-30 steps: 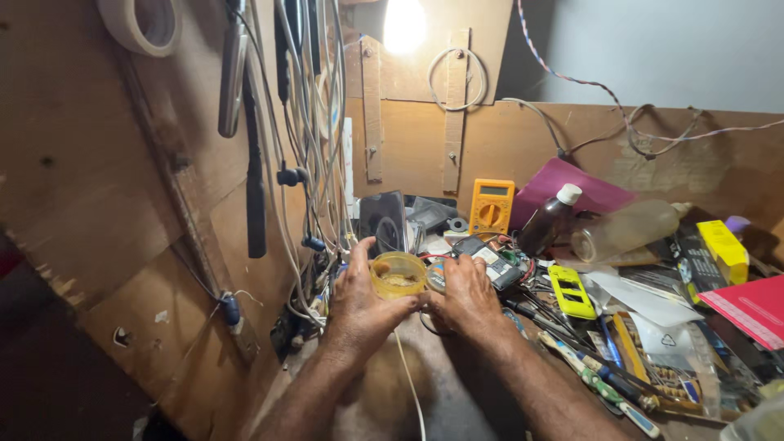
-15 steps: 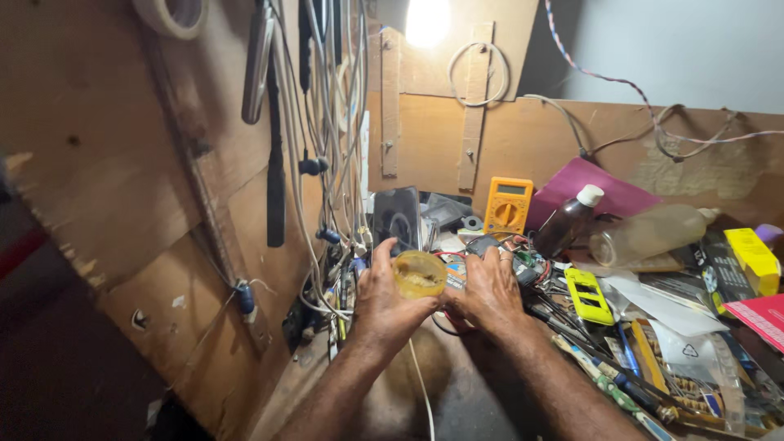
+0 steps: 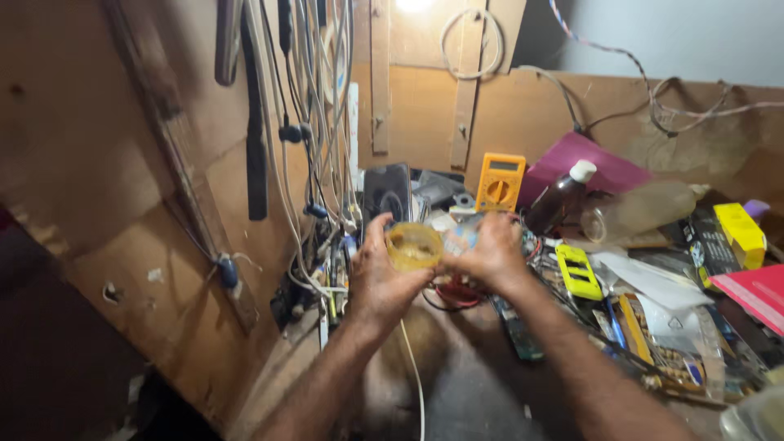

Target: The person handles a small blue circuit board on a cluttered workbench, repeatedly picking it up, turning it over, and inspecting it. They also handle a small yellow device and a roll of tape, moving items aside to access the board. The person uses a multimeter probe to touch points on the board and continues to manipulate the board and nearby components throughout the clip.

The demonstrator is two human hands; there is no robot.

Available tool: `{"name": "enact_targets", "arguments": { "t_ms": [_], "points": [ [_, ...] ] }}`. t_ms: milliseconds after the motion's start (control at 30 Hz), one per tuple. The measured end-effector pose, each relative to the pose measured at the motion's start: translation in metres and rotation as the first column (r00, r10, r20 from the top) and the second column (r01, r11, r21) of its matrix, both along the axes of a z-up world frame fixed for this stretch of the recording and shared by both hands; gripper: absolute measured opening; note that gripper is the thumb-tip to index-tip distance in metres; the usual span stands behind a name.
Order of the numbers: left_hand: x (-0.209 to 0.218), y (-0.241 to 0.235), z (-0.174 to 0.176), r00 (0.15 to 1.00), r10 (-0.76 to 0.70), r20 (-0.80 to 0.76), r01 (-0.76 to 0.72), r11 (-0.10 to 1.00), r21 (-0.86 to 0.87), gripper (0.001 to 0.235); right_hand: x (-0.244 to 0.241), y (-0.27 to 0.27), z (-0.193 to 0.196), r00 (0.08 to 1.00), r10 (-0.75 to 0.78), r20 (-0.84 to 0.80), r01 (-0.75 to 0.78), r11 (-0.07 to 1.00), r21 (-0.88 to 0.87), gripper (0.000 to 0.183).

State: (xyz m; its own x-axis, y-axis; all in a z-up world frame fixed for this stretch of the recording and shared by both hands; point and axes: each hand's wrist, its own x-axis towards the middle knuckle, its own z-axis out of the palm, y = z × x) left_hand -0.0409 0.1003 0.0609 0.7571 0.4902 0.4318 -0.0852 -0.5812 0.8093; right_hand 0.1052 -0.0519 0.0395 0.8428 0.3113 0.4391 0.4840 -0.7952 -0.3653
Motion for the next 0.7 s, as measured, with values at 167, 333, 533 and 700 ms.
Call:
{"name": "enact_targets", "arguments": {
  "t_ms": [167, 333, 533, 700],
  "points": [
    [-0.001, -0.011, 0.005, 0.99, -0.064, 0.127, 0.059, 0.997, 0.041, 0.093, -0.032, -0.042, 0.056, 0.937, 0.285, -0.201, -0.166, 0.872, 0.46, 0.083],
    [-0.003, -0.046, 0.006, 0.974, -0.213, 0.072, 0.222, 0.961, -0.163, 0.073, -0.067, -0.053, 0.08, 0.844, 0.468, -0.261, -0.357, 0.854, 0.379, 0.077],
    [0.003, -0.066, -0.002, 0.961, -0.272, 0.054, 0.277, 0.93, -0.244, 0.076, -0.089, -0.07, 0.084, 0.853, 0.454, -0.259, -0.381, 0.879, 0.286, 0.075],
    [0.012, -0.068, -0.021, 0.888, -0.444, 0.121, 0.458, 0.823, -0.337, 0.074, -0.089, -0.075, 0.082, 0.889, 0.36, -0.283, -0.34, 0.933, 0.121, 0.073]
  ]
}}
